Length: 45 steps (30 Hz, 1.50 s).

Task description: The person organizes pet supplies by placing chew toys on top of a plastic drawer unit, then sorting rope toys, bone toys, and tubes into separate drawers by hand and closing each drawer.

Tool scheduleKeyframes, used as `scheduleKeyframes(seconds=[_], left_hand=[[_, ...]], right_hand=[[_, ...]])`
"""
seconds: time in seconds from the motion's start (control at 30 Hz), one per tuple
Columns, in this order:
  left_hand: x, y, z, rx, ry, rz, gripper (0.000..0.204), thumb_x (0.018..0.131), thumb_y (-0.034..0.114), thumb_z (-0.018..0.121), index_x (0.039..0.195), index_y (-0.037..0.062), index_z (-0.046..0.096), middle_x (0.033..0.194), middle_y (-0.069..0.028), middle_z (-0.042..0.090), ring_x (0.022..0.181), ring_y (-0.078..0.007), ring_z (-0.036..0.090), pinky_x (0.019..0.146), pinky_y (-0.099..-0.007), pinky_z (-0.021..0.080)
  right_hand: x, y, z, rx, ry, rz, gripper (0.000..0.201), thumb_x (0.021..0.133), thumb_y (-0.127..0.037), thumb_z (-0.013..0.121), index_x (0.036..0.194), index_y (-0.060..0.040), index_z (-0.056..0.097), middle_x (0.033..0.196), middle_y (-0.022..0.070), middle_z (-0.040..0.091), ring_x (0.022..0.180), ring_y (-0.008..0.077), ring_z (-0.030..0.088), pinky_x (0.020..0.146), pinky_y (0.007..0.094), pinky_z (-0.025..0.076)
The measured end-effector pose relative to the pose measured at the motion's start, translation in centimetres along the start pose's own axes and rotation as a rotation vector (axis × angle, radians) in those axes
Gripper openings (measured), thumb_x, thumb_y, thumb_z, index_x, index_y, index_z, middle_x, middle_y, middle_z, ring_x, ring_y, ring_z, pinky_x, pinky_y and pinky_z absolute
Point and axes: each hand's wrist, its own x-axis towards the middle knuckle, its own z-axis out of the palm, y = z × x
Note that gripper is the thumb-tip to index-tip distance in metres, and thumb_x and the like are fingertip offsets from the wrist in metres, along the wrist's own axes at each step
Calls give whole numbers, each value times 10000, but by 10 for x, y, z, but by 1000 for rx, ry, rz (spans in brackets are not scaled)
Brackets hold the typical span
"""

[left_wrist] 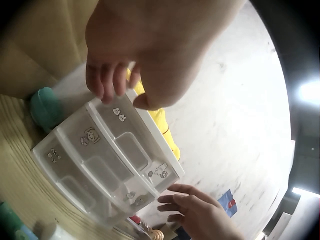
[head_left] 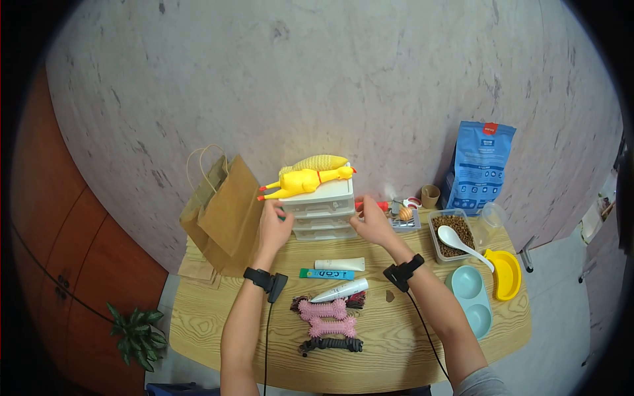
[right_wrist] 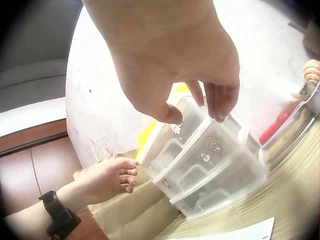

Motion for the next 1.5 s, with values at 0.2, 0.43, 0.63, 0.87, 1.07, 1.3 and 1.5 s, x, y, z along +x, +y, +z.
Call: scheduleKeyframes(seconds=[0.2,0.43,0.63,0.87,1.07,1.3,1.5], left_hand=[[5,-55,33,-31,164,-35,555,870,158,688,1341,-16,452,1204,-171,618,955,-246,655,870,-370,534],[-1,-23,23,-268,47,-51,660,863,154,683,1421,-11,373,1300,-208,578,1088,-276,647,939,-398,521],[16,-18,15,-97,94,-72,618,845,167,689,1356,-6,386,1180,-200,608,1017,-299,657,876,-415,533],[25,-22,15,103,33,-55,487,844,202,700,1219,-32,496,1136,-200,650,927,-293,697,853,-394,545],[10,-24,22,54,-13,-149,523,843,206,703,1258,-41,504,1216,-213,640,1032,-290,681,896,-389,536],[-10,-31,28,-85,13,-66,622,856,203,694,1345,-54,408,1292,-234,583,1150,-314,625,955,-399,513],[-41,-25,18,-109,-28,-12,688,863,173,689,1410,-48,334,1314,-229,557,1209,-321,575,972,-400,500]], right_hand=[[-15,-10,3,-19,-25,-34,630,860,-181,656,1369,97,412,1251,310,527,1196,411,544,1035,446,444],[-17,-14,4,-51,-74,-15,735,868,-203,648,1438,136,331,1328,347,492,1261,445,503,1083,441,413],[-16,-17,2,-57,-96,7,759,865,-206,651,1450,138,310,1339,350,486,1272,444,496,1092,440,407],[-17,-16,3,-51,-102,5,772,860,-213,649,1452,139,302,1338,362,485,1274,451,498,1087,443,409],[-19,-15,4,-25,-114,10,767,856,-207,643,1450,140,304,1343,372,488,1284,449,496,1093,445,406],[-25,-19,1,44,-107,6,722,859,-190,643,1419,141,329,1362,381,486,1309,442,491,1109,443,398],[-48,-26,0,33,-115,-16,718,859,-182,647,1413,141,324,1367,372,488,1305,446,497,1103,445,407]])
